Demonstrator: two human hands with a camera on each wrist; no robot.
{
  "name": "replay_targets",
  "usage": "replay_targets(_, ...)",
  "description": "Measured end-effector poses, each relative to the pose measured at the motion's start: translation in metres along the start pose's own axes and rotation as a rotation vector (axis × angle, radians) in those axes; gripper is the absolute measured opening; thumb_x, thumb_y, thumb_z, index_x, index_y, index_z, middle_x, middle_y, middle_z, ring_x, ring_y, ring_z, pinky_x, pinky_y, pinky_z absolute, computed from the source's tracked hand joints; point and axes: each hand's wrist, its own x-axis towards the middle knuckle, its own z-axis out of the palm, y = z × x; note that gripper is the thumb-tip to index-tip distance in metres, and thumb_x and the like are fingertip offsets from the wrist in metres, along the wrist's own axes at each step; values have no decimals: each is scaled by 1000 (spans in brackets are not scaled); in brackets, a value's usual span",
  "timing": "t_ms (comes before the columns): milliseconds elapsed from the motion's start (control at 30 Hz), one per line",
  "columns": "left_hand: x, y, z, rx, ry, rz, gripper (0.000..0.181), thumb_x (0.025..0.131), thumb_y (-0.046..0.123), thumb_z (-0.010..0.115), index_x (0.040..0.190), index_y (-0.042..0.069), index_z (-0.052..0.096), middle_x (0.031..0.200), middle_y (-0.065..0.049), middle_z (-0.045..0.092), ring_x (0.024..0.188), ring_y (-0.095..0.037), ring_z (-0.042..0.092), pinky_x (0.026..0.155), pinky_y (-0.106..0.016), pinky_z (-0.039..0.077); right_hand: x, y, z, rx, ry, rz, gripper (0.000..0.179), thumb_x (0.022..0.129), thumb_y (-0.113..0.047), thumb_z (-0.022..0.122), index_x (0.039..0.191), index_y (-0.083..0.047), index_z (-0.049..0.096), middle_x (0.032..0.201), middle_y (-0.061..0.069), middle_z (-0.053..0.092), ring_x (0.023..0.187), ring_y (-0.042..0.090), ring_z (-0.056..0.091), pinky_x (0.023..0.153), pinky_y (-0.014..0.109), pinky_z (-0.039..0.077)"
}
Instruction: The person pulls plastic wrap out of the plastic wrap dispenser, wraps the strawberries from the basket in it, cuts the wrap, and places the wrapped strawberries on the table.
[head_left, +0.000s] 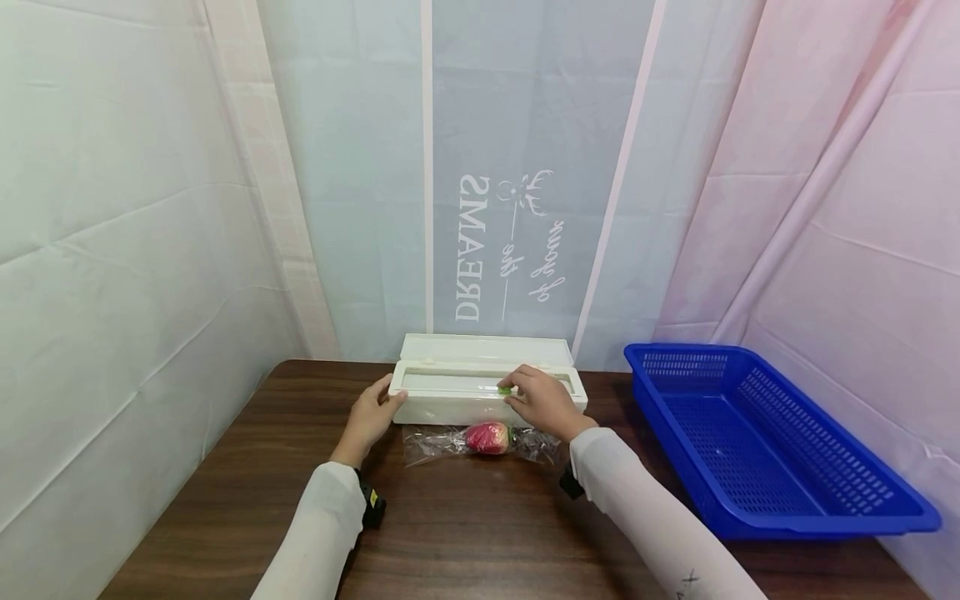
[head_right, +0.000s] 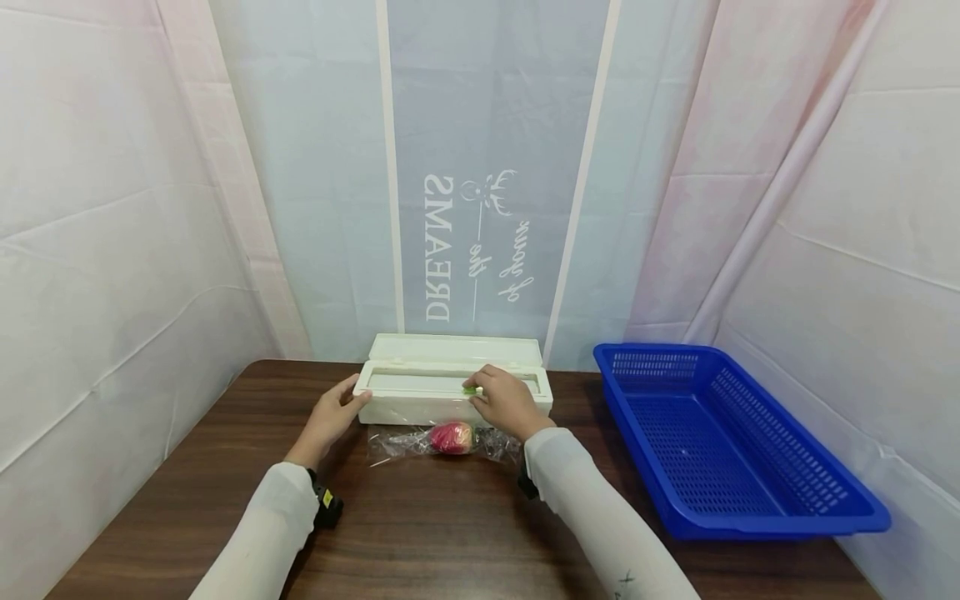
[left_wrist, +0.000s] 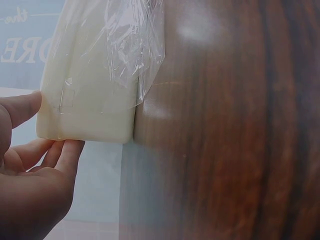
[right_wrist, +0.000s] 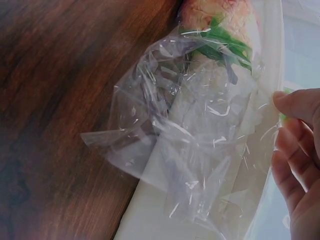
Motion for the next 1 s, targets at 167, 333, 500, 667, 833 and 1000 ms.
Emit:
replay_targets(167,-1,1,1,-2,-2,1,62,94,31,55,145,7,30,145,-19,36,127,-32,36,101,-51,39,1,2,1,-12,-15,-6,19,83,-19,70,103,-20,67,98,-6,63,77,6,57,65,29,54)
replay_targets(333,-1,0,1,-5,5,5,61,94,31,55,145,6,31,144,-20,37,127,-32,36,101,-50,39,2,3,1,-21,-9,-28,21,83,-19,70,103,-21,68,100,-6,65,77,5,57,66,29,54)
replay_targets(500,-1,0,1,-5,12,5,62,94,32,56,145,6,31,145,-20,36,128,-32,35,102,-51,38,3,4,2,-27,-8,-51,24,83,-17,70,106,-21,68,103,-6,65,80,6,58,67,31,54)
replay_targets(667,-1,0,1,-12,11,2,62,94,31,56,145,6,30,146,-20,34,129,-32,35,102,-50,38,4,4,1,-10,-28,-62,26,83,-16,70,109,-21,68,106,-5,65,83,9,58,66,33,53)
replay_targets(833,-1,1,2,-12,10,3,62,94,30,55,145,5,30,146,-20,35,129,-32,35,102,-50,38,4,4,0,3,-32,-66,26,84,-15,69,109,-21,68,107,-4,65,83,10,58,67,34,53)
replay_targets(1000,-1,1,2,-11,13,-1,62,94,30,56,145,6,30,146,-20,34,129,-32,34,102,-51,37,4,5,0,20,-36,-69,27,84,-15,69,111,-21,68,108,-4,65,85,10,57,67,34,52)
